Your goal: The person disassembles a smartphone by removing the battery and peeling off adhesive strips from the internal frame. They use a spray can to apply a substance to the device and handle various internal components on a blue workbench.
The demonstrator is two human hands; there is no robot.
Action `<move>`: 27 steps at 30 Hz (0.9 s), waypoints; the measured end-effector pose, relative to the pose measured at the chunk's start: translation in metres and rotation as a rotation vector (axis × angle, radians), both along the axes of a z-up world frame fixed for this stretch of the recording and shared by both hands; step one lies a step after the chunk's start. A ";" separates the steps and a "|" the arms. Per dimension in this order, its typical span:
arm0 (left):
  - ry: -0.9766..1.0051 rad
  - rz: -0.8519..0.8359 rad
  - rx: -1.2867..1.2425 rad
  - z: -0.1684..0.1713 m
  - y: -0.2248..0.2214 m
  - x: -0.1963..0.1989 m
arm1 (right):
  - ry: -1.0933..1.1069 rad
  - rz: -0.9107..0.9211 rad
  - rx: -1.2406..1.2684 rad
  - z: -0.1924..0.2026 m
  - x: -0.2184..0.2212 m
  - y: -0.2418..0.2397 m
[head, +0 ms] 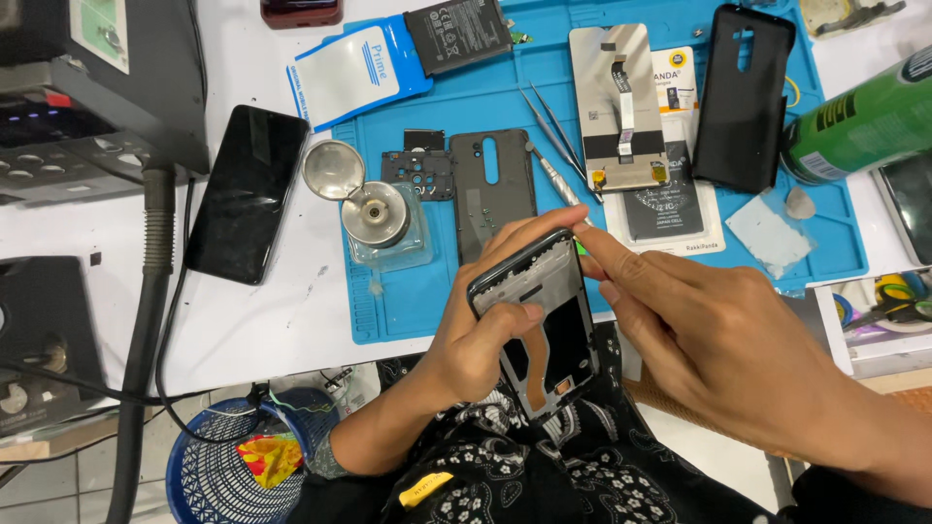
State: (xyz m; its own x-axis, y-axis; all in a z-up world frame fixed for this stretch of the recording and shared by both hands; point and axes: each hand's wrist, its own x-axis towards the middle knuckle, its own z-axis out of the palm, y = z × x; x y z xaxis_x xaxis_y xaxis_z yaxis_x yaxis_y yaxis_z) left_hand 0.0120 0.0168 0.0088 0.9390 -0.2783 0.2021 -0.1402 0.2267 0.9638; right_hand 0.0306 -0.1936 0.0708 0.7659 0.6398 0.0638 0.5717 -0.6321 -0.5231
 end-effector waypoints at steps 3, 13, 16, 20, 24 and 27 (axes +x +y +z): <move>-0.032 0.022 0.060 0.004 -0.001 -0.001 | 0.004 -0.002 0.013 -0.001 0.000 -0.001; -0.097 0.084 0.126 0.001 -0.005 -0.004 | 0.093 -0.026 -0.063 0.000 -0.001 -0.003; -0.108 0.105 0.146 0.001 -0.005 -0.005 | 0.061 -0.027 -0.060 0.000 -0.001 -0.001; -0.150 0.112 0.172 0.001 -0.006 -0.004 | 0.016 -0.014 -0.029 -0.004 -0.002 0.000; -0.181 0.119 0.170 0.001 -0.008 -0.007 | -0.046 0.008 -0.015 -0.009 -0.004 -0.002; -0.177 0.099 0.175 0.004 -0.007 -0.006 | -0.085 0.012 -0.019 -0.009 -0.003 -0.004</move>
